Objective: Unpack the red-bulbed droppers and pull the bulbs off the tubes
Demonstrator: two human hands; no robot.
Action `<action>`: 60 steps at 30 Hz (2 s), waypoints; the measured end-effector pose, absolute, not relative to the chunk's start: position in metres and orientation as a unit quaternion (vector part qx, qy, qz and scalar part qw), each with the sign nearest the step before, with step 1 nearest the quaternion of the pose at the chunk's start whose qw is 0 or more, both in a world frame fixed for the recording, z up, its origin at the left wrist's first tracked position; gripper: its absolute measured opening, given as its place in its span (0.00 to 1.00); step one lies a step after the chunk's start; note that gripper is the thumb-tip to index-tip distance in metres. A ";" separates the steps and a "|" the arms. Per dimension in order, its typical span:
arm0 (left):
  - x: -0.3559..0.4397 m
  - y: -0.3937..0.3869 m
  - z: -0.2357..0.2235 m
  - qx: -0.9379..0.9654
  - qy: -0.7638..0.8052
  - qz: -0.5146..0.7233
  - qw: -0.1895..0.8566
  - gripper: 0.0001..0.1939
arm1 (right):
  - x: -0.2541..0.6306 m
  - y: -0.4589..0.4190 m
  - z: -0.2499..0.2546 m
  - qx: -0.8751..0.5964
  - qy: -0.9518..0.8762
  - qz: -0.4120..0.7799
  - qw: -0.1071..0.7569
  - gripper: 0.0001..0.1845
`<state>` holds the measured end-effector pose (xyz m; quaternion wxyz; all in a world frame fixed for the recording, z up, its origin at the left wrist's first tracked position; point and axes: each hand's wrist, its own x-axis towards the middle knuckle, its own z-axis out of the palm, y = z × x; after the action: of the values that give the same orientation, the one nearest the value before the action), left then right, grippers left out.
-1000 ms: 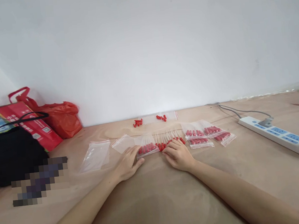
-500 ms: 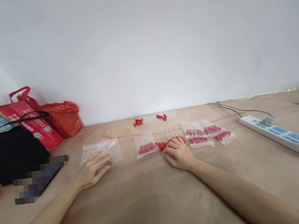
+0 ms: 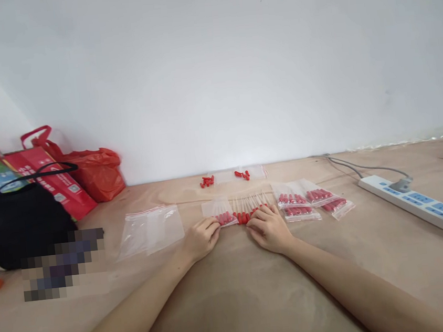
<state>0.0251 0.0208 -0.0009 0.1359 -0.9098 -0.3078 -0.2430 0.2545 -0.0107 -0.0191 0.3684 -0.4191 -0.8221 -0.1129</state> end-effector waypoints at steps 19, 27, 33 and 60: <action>0.041 -0.018 0.023 -0.839 -0.508 -0.168 -0.099 0.08 | 0.231 -0.018 -0.017 -0.336 -0.858 -0.080 0.381 0.05; 0.044 -0.021 0.025 -0.793 -0.548 -0.167 -0.206 0.08 | 0.230 -0.016 -0.019 -0.310 -0.864 -0.097 0.385 0.06; 0.049 -0.028 0.021 -0.839 -0.494 -0.205 -0.103 0.08 | 0.228 -0.018 -0.016 -0.269 -0.869 -0.123 0.398 0.10; 0.035 -0.013 0.019 -0.857 -0.430 -0.244 -0.146 0.11 | 0.229 -0.029 -0.009 -0.259 -0.902 0.049 0.343 0.08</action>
<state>0.0353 -0.0133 0.0190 -0.1456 -0.8571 -0.4296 -0.2443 0.2288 -0.0289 -0.0091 0.3432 -0.2586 -0.9017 0.0485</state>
